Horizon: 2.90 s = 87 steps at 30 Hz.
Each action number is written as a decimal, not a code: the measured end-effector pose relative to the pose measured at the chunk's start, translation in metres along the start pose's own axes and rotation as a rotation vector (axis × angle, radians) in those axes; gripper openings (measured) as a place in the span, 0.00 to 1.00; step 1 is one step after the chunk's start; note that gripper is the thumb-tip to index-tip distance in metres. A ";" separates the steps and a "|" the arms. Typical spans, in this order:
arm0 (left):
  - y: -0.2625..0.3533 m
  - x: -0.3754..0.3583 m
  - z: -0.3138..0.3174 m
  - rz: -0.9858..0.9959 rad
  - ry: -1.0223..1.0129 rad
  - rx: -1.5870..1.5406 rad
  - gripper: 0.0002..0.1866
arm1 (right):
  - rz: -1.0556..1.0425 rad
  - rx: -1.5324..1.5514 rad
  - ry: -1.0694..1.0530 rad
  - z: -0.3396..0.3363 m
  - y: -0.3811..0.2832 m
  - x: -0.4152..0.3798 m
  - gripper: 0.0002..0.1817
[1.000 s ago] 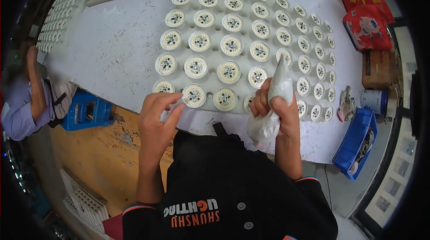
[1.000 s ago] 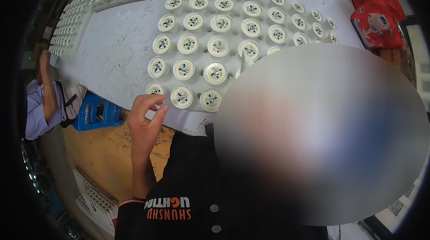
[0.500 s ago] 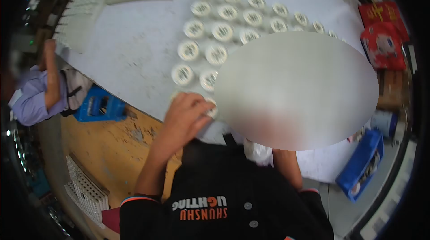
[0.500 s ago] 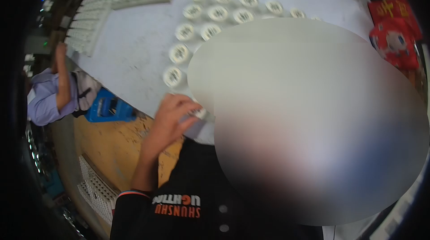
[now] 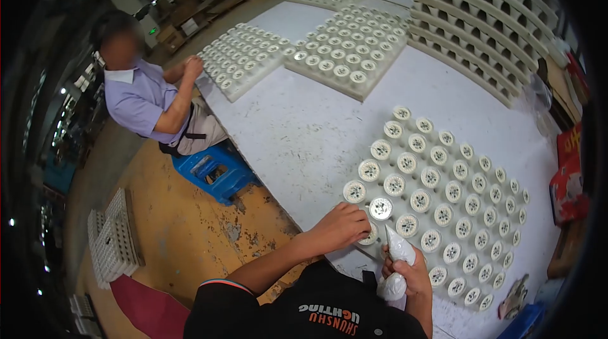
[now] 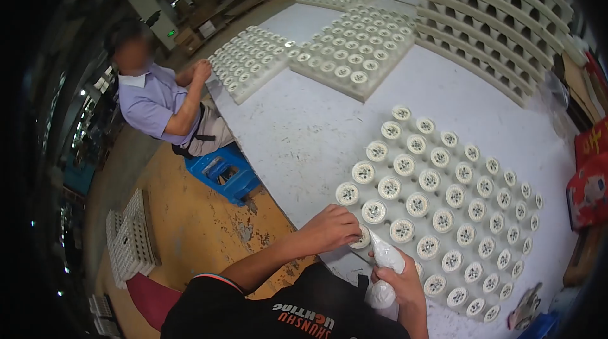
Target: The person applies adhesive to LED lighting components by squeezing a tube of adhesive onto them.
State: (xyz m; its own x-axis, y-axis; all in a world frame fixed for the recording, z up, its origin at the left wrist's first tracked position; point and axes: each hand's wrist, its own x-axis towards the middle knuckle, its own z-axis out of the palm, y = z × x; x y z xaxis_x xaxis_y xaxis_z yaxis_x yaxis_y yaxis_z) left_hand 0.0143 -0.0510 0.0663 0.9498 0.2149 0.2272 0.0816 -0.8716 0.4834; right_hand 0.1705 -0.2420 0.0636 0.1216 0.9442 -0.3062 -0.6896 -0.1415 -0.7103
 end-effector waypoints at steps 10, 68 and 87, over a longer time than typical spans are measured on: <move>0.010 0.000 0.005 -0.213 0.243 0.285 0.06 | 0.031 0.256 -0.118 0.003 0.011 -0.002 0.26; -0.259 -0.048 -0.053 -0.927 0.580 0.348 0.35 | -0.142 0.061 0.098 0.011 0.000 0.013 0.21; -0.237 -0.048 -0.003 -0.811 0.478 0.515 0.27 | -0.062 0.007 0.089 0.008 -0.002 0.023 0.23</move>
State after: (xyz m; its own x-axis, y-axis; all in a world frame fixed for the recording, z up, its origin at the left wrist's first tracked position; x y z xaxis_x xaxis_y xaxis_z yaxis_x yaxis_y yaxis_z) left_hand -0.0513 0.1463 -0.0562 0.3471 0.8660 0.3601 0.8585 -0.4479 0.2497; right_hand 0.1691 -0.2175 0.0624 0.2265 0.9209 -0.3171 -0.6835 -0.0816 -0.7253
